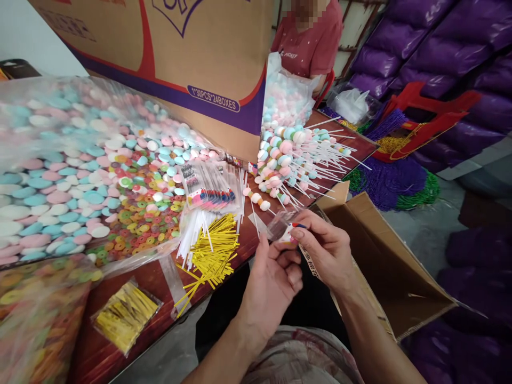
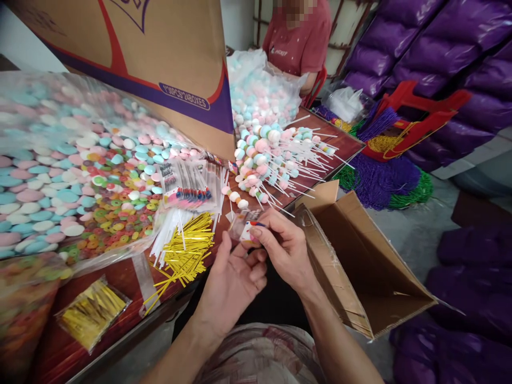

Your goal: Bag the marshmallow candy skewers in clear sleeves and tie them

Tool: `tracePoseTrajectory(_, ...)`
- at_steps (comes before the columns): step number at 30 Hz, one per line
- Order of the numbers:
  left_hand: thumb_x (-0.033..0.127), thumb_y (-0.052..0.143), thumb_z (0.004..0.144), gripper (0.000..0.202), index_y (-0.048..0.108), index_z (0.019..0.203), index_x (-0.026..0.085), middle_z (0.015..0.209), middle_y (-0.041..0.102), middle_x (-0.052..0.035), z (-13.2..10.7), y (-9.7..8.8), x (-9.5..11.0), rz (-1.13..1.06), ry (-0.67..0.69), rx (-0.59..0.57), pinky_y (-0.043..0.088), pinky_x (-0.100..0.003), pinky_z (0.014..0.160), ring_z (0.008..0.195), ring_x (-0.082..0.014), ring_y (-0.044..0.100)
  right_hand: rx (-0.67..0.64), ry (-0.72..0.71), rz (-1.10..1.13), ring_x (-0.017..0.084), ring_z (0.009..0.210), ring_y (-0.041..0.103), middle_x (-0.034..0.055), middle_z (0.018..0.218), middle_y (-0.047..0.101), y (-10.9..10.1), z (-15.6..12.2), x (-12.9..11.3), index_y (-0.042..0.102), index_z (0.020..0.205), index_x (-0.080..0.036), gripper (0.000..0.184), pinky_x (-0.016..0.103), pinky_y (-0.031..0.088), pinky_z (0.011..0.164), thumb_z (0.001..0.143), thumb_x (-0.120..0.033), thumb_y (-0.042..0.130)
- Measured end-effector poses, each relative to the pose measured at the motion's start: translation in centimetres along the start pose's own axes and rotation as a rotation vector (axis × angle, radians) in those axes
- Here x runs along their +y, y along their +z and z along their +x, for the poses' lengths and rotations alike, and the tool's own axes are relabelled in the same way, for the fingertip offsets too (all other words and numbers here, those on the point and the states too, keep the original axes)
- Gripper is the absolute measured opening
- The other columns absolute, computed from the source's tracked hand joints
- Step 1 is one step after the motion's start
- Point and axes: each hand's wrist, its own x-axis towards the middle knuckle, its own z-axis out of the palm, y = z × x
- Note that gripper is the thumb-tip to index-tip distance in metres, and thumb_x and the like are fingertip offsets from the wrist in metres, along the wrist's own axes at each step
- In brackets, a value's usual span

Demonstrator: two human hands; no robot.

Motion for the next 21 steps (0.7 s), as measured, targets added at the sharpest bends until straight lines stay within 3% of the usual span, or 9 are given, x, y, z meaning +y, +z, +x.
tracePoseTrajectory(3,0.056,0.073,0.077,0.045,0.075,0.098,0.016,0.084,0.066,-0.0039,0.4,0.0,1.1,0.107,0.232,0.042,0.044,-0.019,0.057,0.06,-0.007,0.05,-0.062,0.045,-0.001,0.014,0.072,0.051,0.0005,0.075,0.055,0.2,-0.2,0.3,0.063,0.071,-0.018,0.023,0.028,0.041,0.068,0.092,-0.027,0.061)
tracePoseTrajectory(8,0.023,0.09,0.06,0.024,0.078,0.079,0.017,0.086,0.071,-0.0032,1.4,-1.2,2.5,0.261,0.531,0.155,0.047,-0.015,0.063,0.073,-0.0074,0.06,-0.085,0.227,0.088,0.012,0.064,0.043,-0.0017,0.068,0.049,1.2,-0.2,1.4,0.061,0.069,-0.017,0.029,0.026,0.037,0.061,0.092,-0.036,0.061)
tracePoseTrajectory(14,0.026,0.092,0.056,0.024,0.075,0.071,0.017,0.079,0.071,-0.0012,2.1,-0.9,3.1,0.342,0.724,0.217,0.053,-0.02,0.071,0.074,-0.0098,0.063,0.003,0.244,0.249,0.011,0.065,0.044,-0.0012,0.073,0.055,3.5,0.1,1.9,0.065,0.078,-0.017,0.019,0.024,0.036,0.06,0.087,-0.034,0.068)
tracePoseTrajectory(17,0.03,0.092,0.057,0.026,0.073,0.068,0.016,0.074,0.069,0.0005,2.1,-0.6,3.3,0.301,0.736,0.232,0.053,-0.018,0.066,0.07,-0.0081,0.062,0.027,0.265,0.274,0.011,0.063,0.04,-0.0022,0.067,0.049,4.6,0.2,2.2,0.058,0.069,-0.017,0.03,0.025,0.035,0.06,0.09,-0.037,0.064)
tracePoseTrajectory(21,0.034,0.089,0.062,0.026,0.074,0.077,0.017,0.084,0.073,-0.0012,1.9,-1.0,4.3,0.198,0.576,0.238,0.055,-0.02,0.065,0.074,-0.01,0.065,-0.019,0.267,0.193,0.01,0.061,0.033,-0.0039,0.063,0.04,4.5,0.7,2.7,0.049,0.063,-0.018,0.039,0.025,0.029,0.057,0.092,-0.042,0.059)
